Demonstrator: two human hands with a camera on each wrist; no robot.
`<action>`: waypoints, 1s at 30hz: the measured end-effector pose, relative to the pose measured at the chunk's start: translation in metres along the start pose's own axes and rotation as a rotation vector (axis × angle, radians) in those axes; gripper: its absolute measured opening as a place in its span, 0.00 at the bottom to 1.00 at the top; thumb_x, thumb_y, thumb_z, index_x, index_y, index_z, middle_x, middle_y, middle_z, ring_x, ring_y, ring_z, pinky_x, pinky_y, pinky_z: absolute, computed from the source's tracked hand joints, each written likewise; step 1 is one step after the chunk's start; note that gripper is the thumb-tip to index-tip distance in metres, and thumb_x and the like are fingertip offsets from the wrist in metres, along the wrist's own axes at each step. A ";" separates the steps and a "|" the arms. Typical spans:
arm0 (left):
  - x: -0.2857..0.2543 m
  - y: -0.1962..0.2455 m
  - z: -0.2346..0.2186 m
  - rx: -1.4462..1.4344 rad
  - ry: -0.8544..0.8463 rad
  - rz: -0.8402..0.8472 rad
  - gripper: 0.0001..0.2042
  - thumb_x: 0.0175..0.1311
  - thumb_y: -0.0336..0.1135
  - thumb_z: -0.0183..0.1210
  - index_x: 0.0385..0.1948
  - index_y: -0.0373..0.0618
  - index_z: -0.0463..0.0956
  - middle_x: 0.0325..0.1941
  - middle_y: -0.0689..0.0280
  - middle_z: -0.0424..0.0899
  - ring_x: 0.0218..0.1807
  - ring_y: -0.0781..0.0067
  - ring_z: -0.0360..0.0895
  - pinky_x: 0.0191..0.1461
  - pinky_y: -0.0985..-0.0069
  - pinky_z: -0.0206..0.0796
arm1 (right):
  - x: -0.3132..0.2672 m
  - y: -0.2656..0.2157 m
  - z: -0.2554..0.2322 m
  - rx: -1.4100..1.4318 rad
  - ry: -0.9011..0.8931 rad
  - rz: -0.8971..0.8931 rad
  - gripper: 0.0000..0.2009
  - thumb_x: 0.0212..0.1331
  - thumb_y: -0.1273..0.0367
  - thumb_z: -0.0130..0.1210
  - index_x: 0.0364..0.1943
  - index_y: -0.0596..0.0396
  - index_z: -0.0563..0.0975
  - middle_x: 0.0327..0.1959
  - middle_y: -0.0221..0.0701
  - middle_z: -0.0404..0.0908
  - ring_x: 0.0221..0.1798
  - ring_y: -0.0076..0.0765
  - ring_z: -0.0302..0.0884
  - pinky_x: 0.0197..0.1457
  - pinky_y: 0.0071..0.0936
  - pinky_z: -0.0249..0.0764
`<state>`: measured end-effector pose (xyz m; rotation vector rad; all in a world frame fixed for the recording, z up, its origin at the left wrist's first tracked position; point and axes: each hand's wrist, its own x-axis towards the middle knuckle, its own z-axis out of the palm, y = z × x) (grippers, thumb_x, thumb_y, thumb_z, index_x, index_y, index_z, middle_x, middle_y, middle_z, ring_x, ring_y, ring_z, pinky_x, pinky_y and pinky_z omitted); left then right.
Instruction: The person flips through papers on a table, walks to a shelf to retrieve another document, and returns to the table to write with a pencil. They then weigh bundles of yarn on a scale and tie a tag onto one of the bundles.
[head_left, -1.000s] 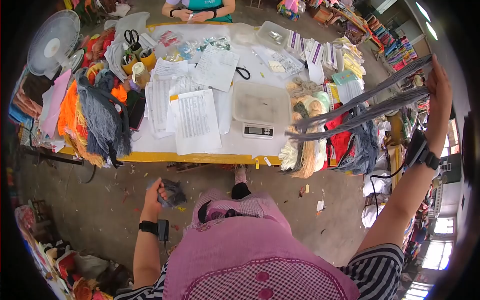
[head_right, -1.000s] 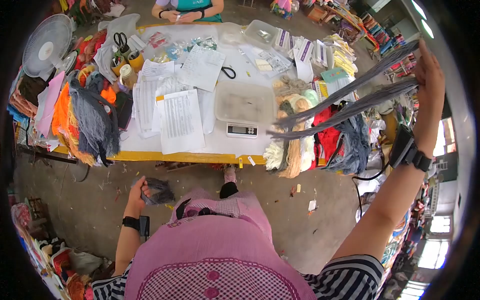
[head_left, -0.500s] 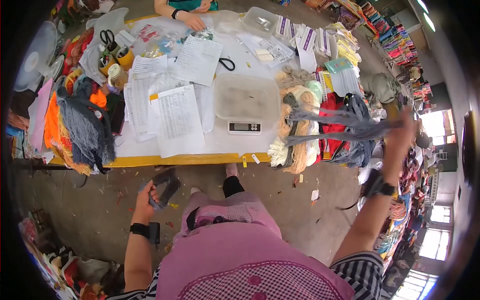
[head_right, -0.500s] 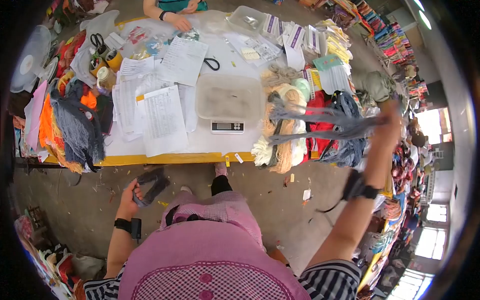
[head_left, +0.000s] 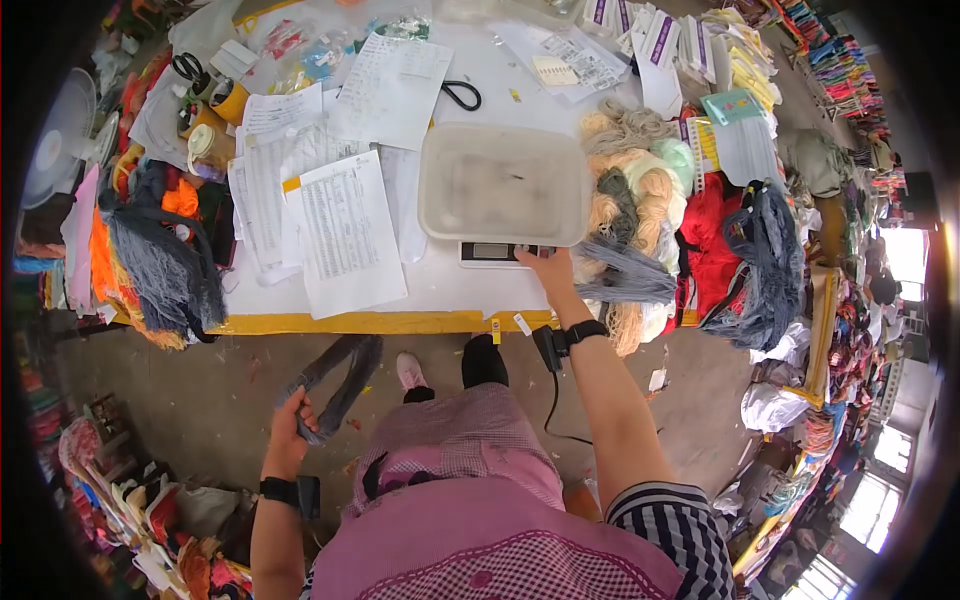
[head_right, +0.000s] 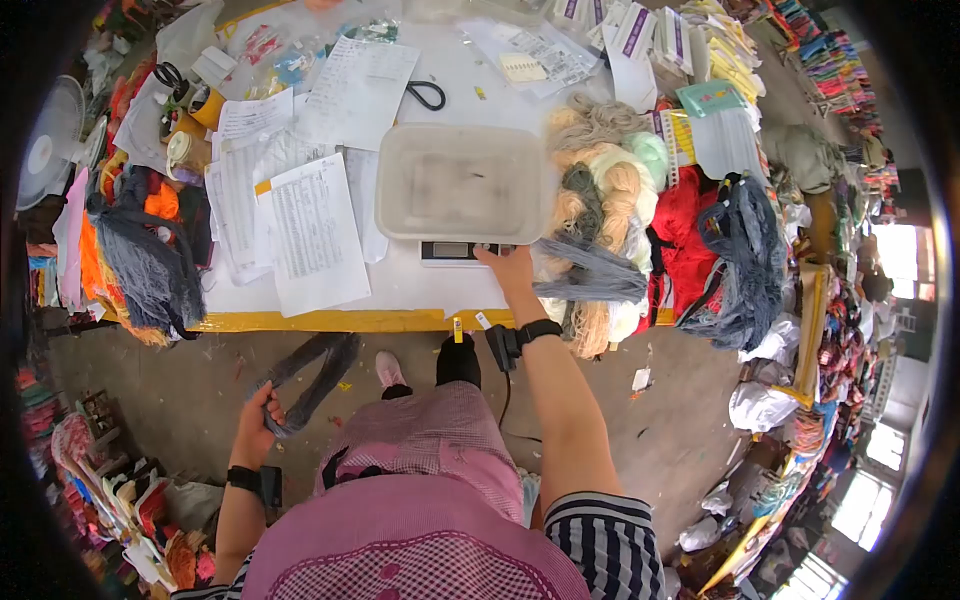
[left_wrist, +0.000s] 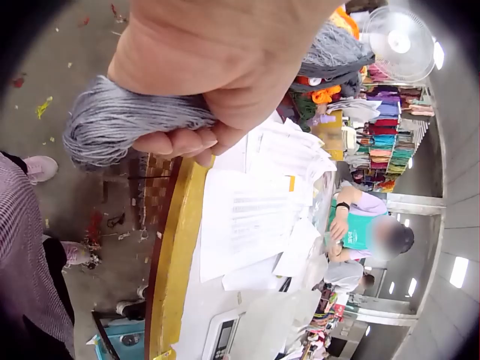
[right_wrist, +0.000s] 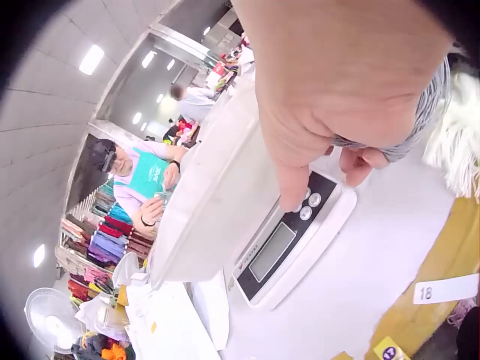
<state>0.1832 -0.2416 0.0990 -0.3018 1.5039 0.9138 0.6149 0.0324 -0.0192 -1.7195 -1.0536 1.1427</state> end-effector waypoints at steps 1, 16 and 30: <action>0.001 -0.003 -0.001 -0.014 0.014 -0.013 0.13 0.64 0.43 0.57 0.24 0.49 0.68 0.15 0.75 0.64 0.17 0.80 0.62 0.21 0.79 0.57 | 0.003 -0.005 0.000 -0.135 -0.023 0.092 0.28 0.39 0.69 0.72 0.48 0.57 0.73 0.38 0.26 0.77 0.43 0.25 0.71 0.46 0.25 0.71; -0.003 0.001 0.006 -0.056 -0.034 0.066 0.12 0.65 0.41 0.57 0.24 0.48 0.70 0.16 0.75 0.65 0.18 0.80 0.62 0.22 0.79 0.57 | 0.000 0.012 -0.050 -0.206 -0.088 0.161 0.17 0.44 0.68 0.69 0.40 0.57 0.77 0.30 0.24 0.77 0.32 0.23 0.70 0.36 0.24 0.70; 0.020 0.015 -0.001 -0.076 -0.181 0.114 0.11 0.64 0.41 0.58 0.24 0.49 0.69 0.15 0.76 0.63 0.17 0.82 0.60 0.21 0.81 0.55 | -0.103 -0.208 -0.270 -0.275 0.239 -0.214 0.09 0.66 0.64 0.52 0.33 0.54 0.77 0.16 0.18 0.68 0.17 0.14 0.61 0.20 0.16 0.56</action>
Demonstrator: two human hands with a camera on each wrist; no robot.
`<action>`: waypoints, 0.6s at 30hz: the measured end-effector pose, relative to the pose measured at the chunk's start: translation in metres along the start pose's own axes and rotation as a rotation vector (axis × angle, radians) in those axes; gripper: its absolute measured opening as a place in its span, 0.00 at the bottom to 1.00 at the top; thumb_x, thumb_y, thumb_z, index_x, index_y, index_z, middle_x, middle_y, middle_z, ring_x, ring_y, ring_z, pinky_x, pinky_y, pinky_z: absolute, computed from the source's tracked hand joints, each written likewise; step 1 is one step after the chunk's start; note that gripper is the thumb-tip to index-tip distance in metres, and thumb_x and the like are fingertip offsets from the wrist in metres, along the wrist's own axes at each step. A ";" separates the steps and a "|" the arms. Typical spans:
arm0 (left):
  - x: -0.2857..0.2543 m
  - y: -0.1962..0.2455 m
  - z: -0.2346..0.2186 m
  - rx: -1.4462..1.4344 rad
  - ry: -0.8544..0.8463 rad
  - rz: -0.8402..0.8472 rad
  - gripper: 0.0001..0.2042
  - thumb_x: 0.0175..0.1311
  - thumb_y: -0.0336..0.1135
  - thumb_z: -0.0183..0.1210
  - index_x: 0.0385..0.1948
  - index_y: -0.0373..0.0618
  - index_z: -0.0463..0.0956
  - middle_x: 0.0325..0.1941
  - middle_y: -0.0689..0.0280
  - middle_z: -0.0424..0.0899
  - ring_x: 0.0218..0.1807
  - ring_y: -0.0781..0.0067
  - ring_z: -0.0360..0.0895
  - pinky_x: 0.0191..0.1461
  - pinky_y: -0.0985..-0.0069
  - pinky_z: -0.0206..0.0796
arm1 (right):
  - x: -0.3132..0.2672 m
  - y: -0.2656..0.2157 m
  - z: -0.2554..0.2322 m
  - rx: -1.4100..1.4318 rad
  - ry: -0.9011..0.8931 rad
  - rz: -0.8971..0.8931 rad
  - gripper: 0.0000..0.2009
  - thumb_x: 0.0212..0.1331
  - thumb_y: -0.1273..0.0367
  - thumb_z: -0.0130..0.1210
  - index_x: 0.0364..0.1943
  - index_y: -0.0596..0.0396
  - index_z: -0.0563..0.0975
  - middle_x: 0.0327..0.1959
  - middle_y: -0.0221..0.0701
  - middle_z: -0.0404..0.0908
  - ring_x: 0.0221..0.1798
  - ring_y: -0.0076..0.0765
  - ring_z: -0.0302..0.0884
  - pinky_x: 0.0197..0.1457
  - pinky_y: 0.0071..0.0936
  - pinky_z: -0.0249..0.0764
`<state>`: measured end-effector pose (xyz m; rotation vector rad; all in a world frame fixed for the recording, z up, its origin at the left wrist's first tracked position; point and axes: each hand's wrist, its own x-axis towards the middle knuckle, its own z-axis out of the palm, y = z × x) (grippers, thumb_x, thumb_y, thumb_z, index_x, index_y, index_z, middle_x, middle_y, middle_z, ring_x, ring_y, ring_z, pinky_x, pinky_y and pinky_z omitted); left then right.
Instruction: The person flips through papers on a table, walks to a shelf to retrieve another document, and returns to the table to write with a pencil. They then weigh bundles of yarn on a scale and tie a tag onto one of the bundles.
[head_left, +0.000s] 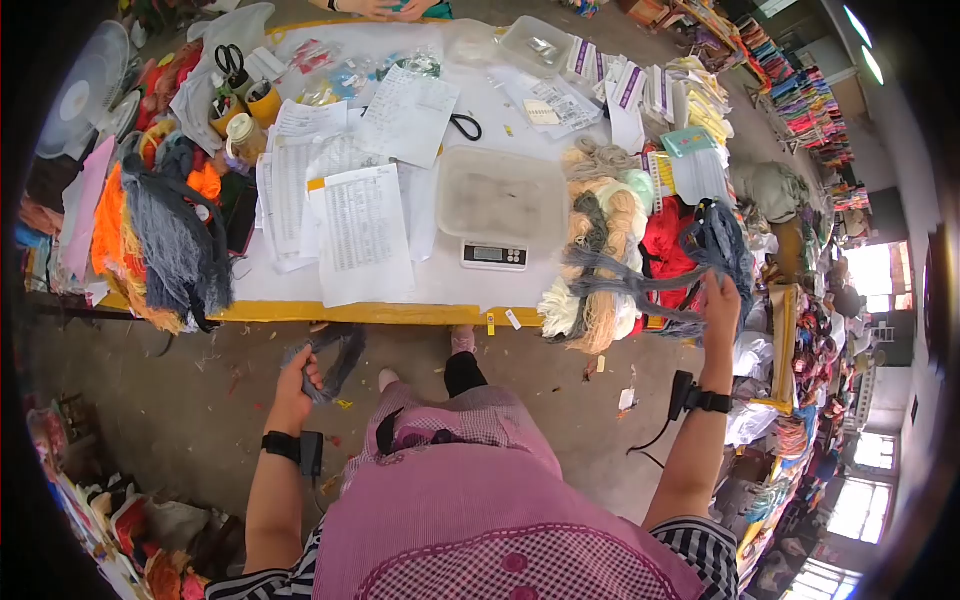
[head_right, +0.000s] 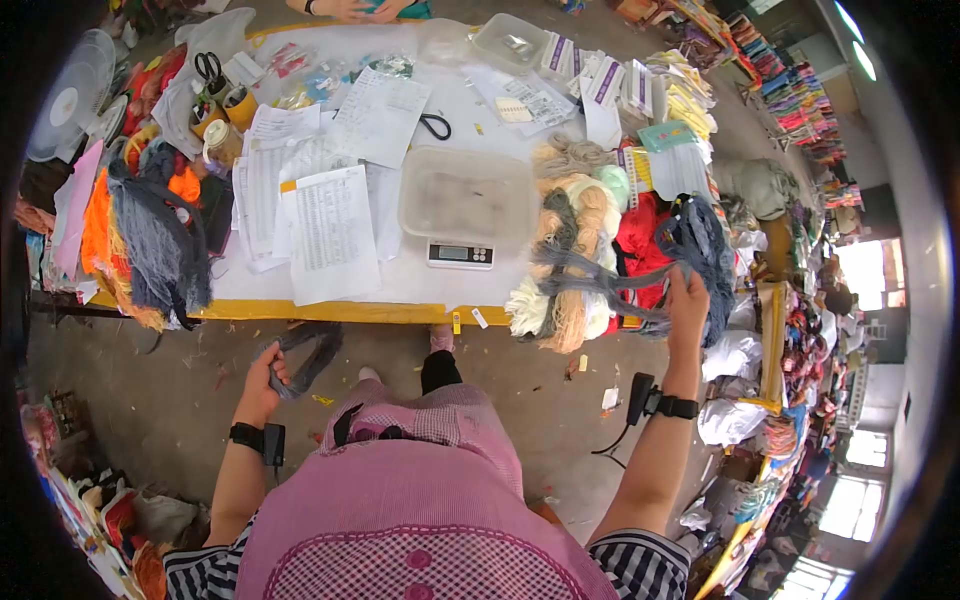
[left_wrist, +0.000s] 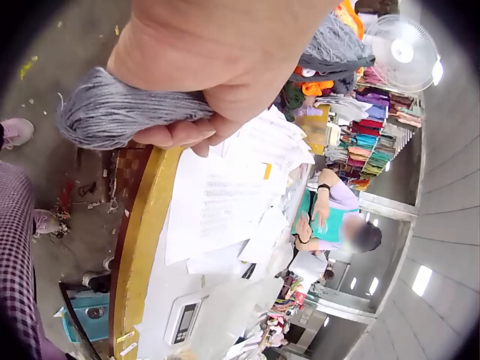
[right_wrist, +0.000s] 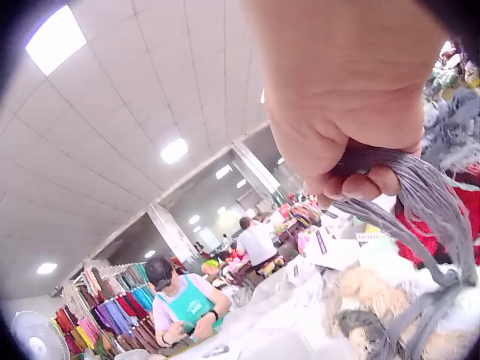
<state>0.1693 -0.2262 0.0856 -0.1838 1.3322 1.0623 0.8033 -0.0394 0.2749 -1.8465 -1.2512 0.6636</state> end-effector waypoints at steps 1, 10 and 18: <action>0.001 0.001 -0.001 -0.007 -0.005 0.003 0.12 0.64 0.41 0.58 0.23 0.50 0.69 0.15 0.77 0.63 0.17 0.82 0.60 0.21 0.81 0.54 | 0.005 -0.005 -0.008 -0.090 0.083 -0.099 0.09 0.65 0.64 0.52 0.32 0.54 0.76 0.17 0.17 0.66 0.19 0.13 0.59 0.21 0.16 0.55; 0.010 0.004 -0.011 -0.026 -0.030 -0.001 0.12 0.65 0.41 0.56 0.37 0.42 0.79 0.16 0.78 0.62 0.17 0.84 0.58 0.21 0.82 0.52 | 0.009 -0.160 -0.071 -0.067 0.230 -0.262 0.10 0.64 0.59 0.54 0.32 0.50 0.75 0.18 0.14 0.60 0.20 0.11 0.52 0.22 0.16 0.46; -0.008 0.006 -0.005 0.027 -0.036 0.106 0.12 0.66 0.41 0.55 0.38 0.41 0.78 0.24 0.72 0.77 0.20 0.82 0.66 0.23 0.80 0.60 | 0.026 -0.294 -0.075 0.329 0.039 -0.469 0.10 0.66 0.63 0.52 0.28 0.48 0.69 0.17 0.15 0.52 0.19 0.14 0.45 0.23 0.21 0.43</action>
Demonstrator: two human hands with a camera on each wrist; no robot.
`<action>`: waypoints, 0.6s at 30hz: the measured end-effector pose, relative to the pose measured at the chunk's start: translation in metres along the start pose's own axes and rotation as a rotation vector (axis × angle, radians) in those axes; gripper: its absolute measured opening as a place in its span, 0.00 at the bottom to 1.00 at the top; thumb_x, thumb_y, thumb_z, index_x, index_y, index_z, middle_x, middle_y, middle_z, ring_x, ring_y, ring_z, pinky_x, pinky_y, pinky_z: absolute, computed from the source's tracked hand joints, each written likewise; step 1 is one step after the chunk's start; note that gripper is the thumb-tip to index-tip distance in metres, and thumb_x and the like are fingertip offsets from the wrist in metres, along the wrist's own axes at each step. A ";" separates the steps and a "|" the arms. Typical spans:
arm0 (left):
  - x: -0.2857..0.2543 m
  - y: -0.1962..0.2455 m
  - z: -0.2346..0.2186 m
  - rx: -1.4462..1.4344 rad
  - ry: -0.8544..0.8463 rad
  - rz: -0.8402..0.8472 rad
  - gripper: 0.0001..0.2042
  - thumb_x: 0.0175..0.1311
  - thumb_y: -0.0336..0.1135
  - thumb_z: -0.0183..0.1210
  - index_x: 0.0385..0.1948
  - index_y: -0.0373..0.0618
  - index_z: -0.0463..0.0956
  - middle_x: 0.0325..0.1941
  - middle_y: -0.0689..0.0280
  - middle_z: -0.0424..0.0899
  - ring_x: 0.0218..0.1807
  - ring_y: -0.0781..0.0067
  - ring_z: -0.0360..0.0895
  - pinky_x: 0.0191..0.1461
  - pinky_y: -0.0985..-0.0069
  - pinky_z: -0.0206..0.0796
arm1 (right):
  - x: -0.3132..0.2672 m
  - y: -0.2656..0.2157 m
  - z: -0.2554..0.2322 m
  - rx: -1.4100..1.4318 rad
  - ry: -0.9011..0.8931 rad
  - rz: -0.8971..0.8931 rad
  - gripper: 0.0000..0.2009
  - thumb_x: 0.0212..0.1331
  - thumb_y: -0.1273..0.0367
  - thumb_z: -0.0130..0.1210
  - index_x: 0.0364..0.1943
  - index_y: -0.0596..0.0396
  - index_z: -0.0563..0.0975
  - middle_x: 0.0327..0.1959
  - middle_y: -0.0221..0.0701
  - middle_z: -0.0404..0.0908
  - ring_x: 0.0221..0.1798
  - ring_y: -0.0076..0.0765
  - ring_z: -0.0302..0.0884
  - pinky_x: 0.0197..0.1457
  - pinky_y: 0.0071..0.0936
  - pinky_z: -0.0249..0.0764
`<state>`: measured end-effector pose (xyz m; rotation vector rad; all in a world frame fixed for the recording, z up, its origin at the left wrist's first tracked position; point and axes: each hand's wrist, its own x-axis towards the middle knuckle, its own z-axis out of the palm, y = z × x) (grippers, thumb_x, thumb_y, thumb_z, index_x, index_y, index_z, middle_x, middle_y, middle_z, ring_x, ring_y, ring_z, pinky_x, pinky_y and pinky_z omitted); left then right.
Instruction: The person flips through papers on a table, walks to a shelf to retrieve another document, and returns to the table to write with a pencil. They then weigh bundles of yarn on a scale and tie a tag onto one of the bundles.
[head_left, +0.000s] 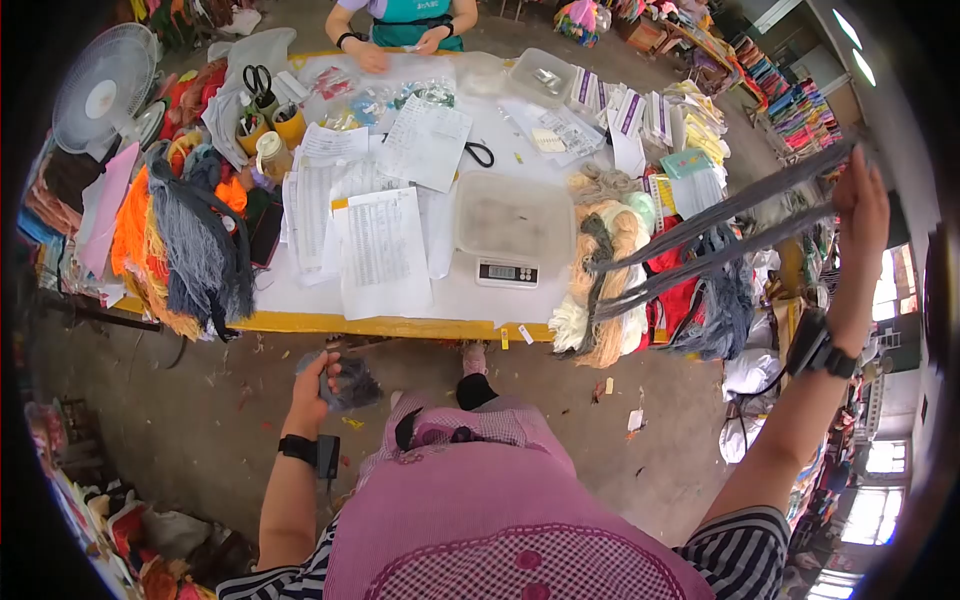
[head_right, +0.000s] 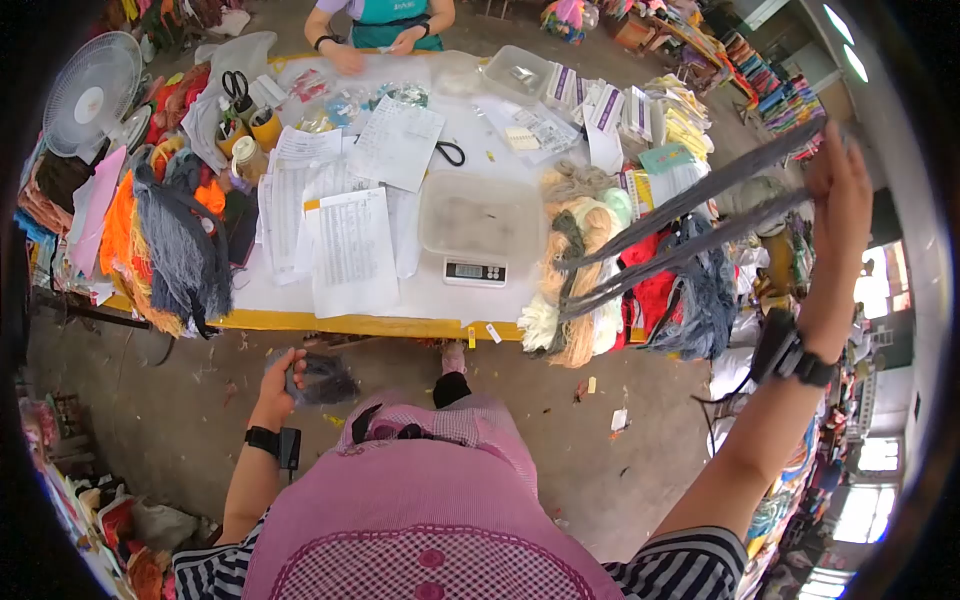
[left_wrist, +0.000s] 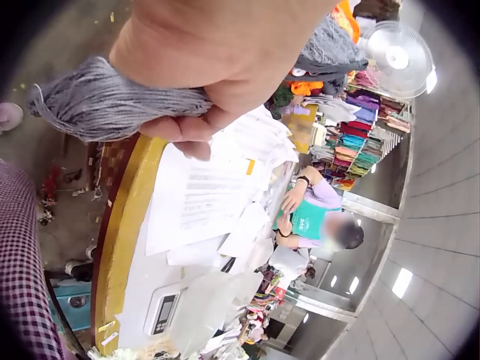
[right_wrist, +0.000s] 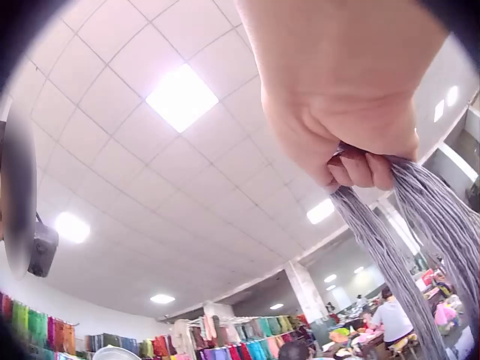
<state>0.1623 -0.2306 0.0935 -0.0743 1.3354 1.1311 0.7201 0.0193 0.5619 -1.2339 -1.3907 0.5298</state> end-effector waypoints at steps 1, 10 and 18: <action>-0.003 -0.001 0.002 0.035 0.012 0.048 0.12 0.66 0.40 0.55 0.39 0.41 0.78 0.27 0.70 0.81 0.21 0.81 0.69 0.24 0.80 0.62 | 0.005 -0.013 0.011 0.032 0.003 -0.062 0.11 0.67 0.64 0.51 0.27 0.49 0.68 0.18 0.16 0.52 0.19 0.15 0.45 0.24 0.21 0.43; -0.001 -0.013 -0.027 -0.071 0.026 -0.008 0.11 0.66 0.39 0.55 0.39 0.41 0.78 0.29 0.68 0.82 0.19 0.83 0.67 0.22 0.81 0.59 | 0.066 -0.053 0.054 0.176 -0.129 -0.205 0.10 0.70 0.66 0.46 0.30 0.53 0.71 0.19 0.19 0.51 0.21 0.18 0.45 0.27 0.22 0.47; -0.012 -0.017 -0.042 -0.095 0.076 -0.014 0.12 0.65 0.39 0.56 0.43 0.42 0.78 0.19 0.73 0.71 0.16 0.82 0.61 0.19 0.81 0.53 | 0.081 -0.054 0.095 0.085 -0.165 -0.188 0.11 0.69 0.63 0.47 0.32 0.53 0.73 0.20 0.19 0.55 0.21 0.17 0.48 0.26 0.19 0.48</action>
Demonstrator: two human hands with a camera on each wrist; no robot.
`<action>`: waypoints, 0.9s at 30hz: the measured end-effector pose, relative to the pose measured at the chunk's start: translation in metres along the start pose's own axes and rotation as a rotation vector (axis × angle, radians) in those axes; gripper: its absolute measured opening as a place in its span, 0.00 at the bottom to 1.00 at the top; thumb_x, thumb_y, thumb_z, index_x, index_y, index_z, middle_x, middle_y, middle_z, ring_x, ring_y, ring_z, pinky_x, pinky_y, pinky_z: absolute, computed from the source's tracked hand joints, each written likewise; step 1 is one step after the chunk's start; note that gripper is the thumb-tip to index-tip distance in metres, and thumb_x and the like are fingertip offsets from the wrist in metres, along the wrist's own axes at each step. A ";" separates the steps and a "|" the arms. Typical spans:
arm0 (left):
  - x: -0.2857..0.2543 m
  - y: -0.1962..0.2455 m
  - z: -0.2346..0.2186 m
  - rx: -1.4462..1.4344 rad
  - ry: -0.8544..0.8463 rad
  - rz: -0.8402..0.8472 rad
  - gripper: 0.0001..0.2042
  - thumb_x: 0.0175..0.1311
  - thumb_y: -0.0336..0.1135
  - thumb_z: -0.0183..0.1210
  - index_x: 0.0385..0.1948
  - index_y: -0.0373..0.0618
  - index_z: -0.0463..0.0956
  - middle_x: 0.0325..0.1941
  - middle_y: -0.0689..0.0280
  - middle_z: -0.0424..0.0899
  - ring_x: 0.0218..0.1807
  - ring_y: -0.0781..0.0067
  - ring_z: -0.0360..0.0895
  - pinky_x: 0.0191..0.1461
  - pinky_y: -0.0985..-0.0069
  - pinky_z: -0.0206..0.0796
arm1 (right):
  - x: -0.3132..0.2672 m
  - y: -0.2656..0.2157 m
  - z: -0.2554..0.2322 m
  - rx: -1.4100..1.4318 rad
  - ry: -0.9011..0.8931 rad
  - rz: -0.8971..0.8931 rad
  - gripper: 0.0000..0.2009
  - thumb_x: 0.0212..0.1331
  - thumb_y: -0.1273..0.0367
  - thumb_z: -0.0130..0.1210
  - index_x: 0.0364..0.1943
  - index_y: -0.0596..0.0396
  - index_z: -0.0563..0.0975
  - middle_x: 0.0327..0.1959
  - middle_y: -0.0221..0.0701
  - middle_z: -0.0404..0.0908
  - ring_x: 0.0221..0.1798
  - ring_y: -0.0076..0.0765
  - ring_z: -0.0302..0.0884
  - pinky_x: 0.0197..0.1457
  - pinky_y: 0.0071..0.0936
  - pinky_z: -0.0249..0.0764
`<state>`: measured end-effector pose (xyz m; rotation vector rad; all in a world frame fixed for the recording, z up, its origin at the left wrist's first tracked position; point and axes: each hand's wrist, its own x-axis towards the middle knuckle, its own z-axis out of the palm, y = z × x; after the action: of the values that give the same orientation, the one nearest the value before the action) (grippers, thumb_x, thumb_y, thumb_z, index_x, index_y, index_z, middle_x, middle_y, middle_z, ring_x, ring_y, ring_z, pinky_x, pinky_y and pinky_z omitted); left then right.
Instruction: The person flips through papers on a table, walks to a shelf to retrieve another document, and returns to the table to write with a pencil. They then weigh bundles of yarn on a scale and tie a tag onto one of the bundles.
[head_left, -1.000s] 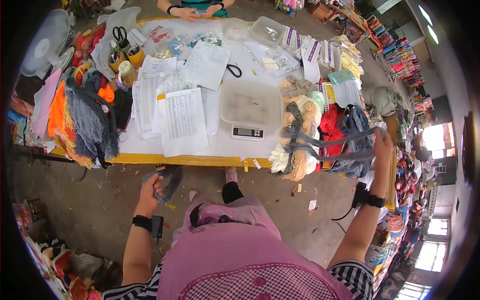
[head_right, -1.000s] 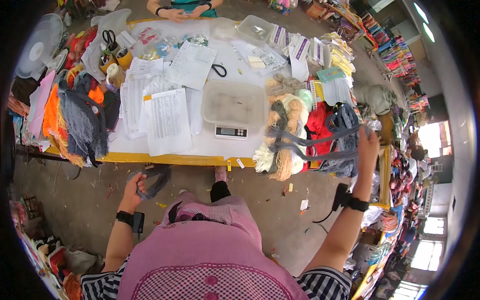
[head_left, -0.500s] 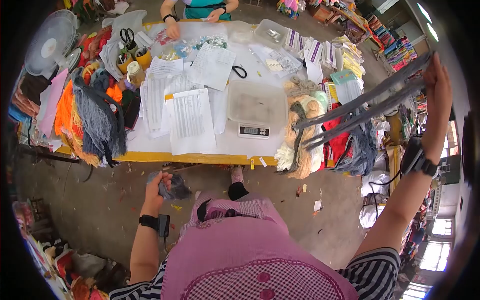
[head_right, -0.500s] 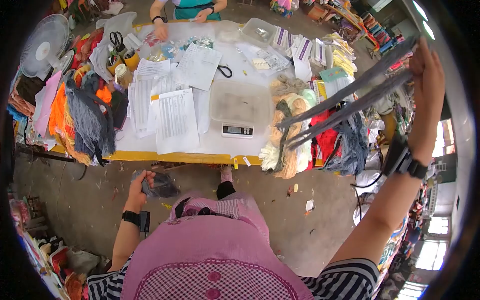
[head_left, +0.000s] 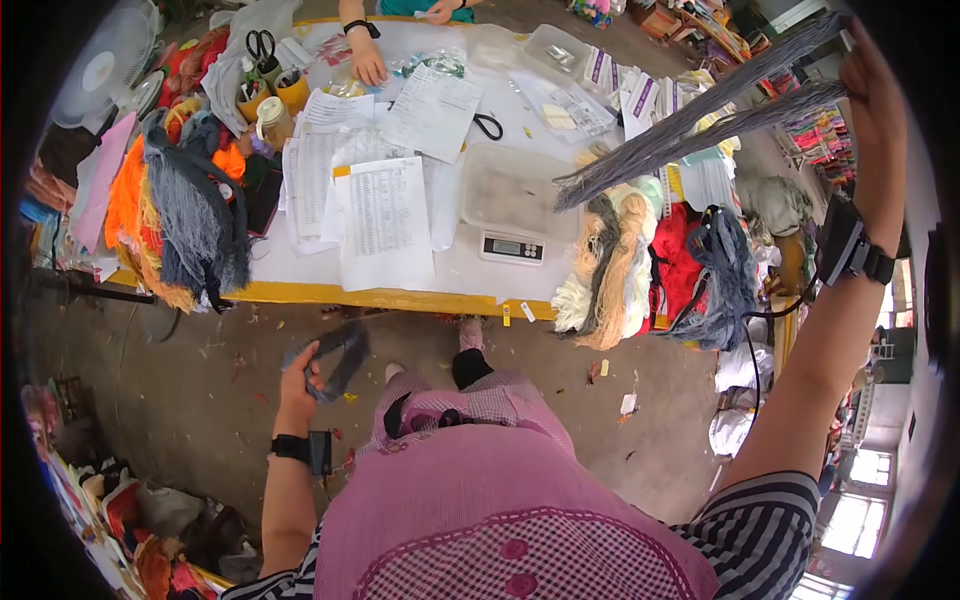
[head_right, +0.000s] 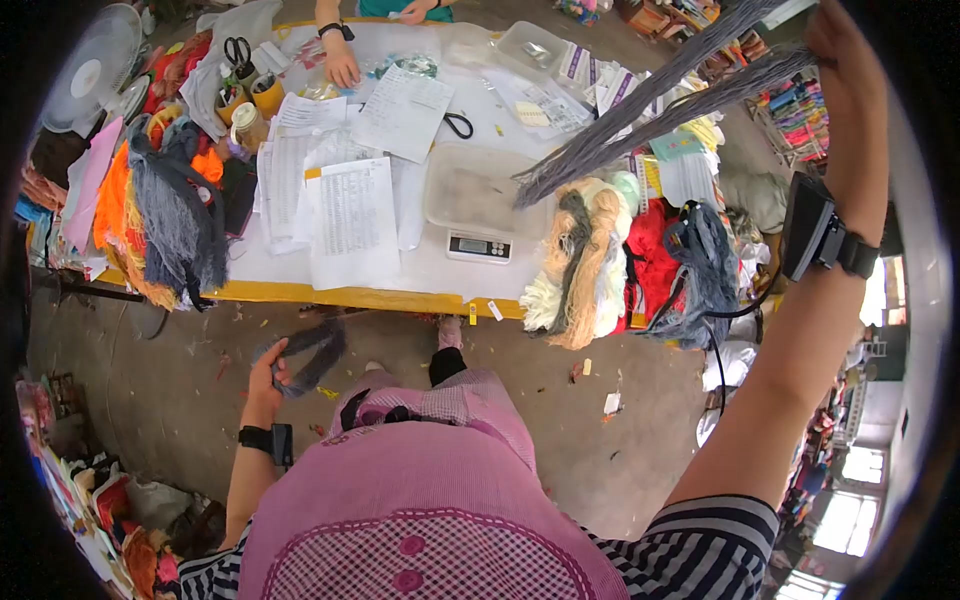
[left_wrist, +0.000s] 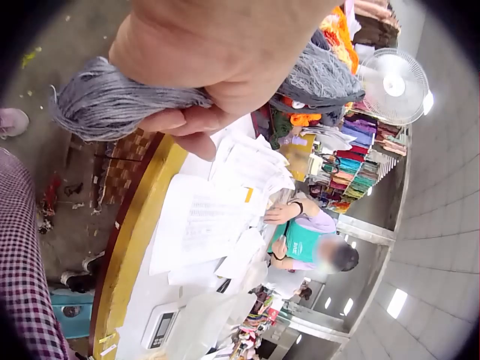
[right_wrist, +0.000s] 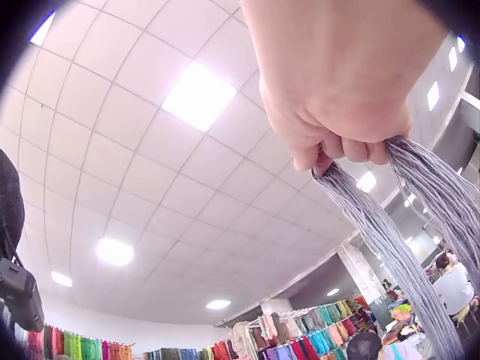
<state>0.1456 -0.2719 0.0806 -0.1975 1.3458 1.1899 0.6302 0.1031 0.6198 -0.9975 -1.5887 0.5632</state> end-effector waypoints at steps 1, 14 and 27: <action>-0.002 0.001 0.001 -0.006 0.022 0.003 0.12 0.65 0.39 0.56 0.44 0.42 0.78 0.18 0.73 0.70 0.16 0.82 0.61 0.19 0.80 0.53 | 0.002 0.003 0.001 -0.013 -0.065 0.009 0.11 0.69 0.63 0.47 0.32 0.53 0.73 0.19 0.19 0.55 0.20 0.16 0.49 0.26 0.18 0.48; 0.008 -0.007 -0.003 0.015 -0.002 0.018 0.09 0.66 0.40 0.55 0.36 0.45 0.77 0.20 0.73 0.73 0.18 0.81 0.64 0.21 0.78 0.57 | 0.009 0.051 0.068 -0.030 -0.342 0.085 0.13 0.68 0.58 0.49 0.28 0.47 0.69 0.22 0.15 0.56 0.26 0.13 0.52 0.31 0.15 0.52; -0.002 -0.003 0.009 -0.094 -0.165 -0.014 0.09 0.65 0.39 0.55 0.40 0.47 0.77 0.22 0.72 0.75 0.17 0.82 0.63 0.20 0.81 0.54 | -0.012 0.005 0.090 0.006 -0.284 0.306 0.07 0.69 0.64 0.47 0.35 0.50 0.72 0.26 0.26 0.78 0.26 0.22 0.77 0.31 0.17 0.78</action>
<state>0.1536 -0.2678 0.0835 -0.1720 1.1442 1.2318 0.5462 0.1097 0.5855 -1.2070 -1.6882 0.9543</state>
